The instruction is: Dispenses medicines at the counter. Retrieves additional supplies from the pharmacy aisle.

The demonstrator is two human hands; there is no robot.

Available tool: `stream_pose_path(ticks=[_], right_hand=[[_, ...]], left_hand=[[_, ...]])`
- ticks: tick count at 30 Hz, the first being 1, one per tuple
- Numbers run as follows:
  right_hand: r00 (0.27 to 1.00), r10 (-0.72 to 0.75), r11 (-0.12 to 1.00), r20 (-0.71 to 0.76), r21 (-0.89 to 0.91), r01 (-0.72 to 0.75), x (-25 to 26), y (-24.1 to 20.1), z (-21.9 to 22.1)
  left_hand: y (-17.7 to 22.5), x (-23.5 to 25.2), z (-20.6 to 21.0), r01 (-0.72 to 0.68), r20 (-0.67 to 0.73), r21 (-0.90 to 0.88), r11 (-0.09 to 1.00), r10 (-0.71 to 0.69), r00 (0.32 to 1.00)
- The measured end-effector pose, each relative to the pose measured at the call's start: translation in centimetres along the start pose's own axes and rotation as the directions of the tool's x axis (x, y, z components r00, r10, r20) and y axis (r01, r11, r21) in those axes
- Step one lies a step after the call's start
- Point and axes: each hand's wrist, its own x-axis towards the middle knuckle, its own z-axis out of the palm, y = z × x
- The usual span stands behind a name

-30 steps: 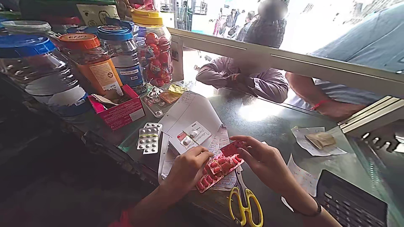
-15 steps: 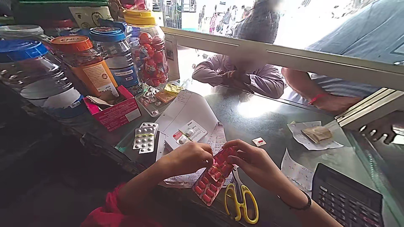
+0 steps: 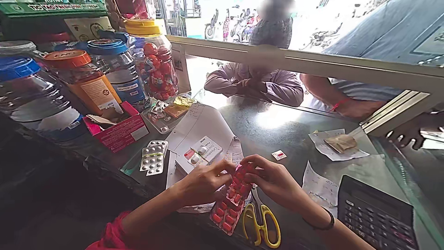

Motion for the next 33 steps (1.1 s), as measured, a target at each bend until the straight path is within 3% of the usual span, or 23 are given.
stream_pose_path(ticks=[6,13,22,28,33], right_hand=[[1.0,0.005,0.999,-0.001,0.041,-0.005,-0.1,-0.3,0.3],[0.999,-0.037,0.999,0.006,0.008,0.037,0.0,-0.4,1.3],[0.995,-0.071,0.996,-0.072,-0.064,0.066,-0.2,-0.8,2.1],[0.996,-0.037,0.999,0.083,0.035,0.034,-0.2,-0.9,1.1],[0.997,-0.064,0.998,0.048,-0.013,0.065,-0.6,-0.2,2.0]], left_hand=[[-0.2,-0.7,0.2,0.085,-0.071,-0.121,0.989,-0.094,0.993],[-1.1,-0.7,-0.8,-0.034,-0.001,-0.106,0.994,0.034,0.999],[-0.2,0.2,-0.8,-0.049,-0.034,0.004,0.999,0.049,0.998],[-0.5,0.1,-0.8,-0.012,-0.032,-0.048,0.999,0.011,0.999],[-0.6,0.1,-0.7,-0.007,-0.027,-0.069,0.998,0.005,1.0]])
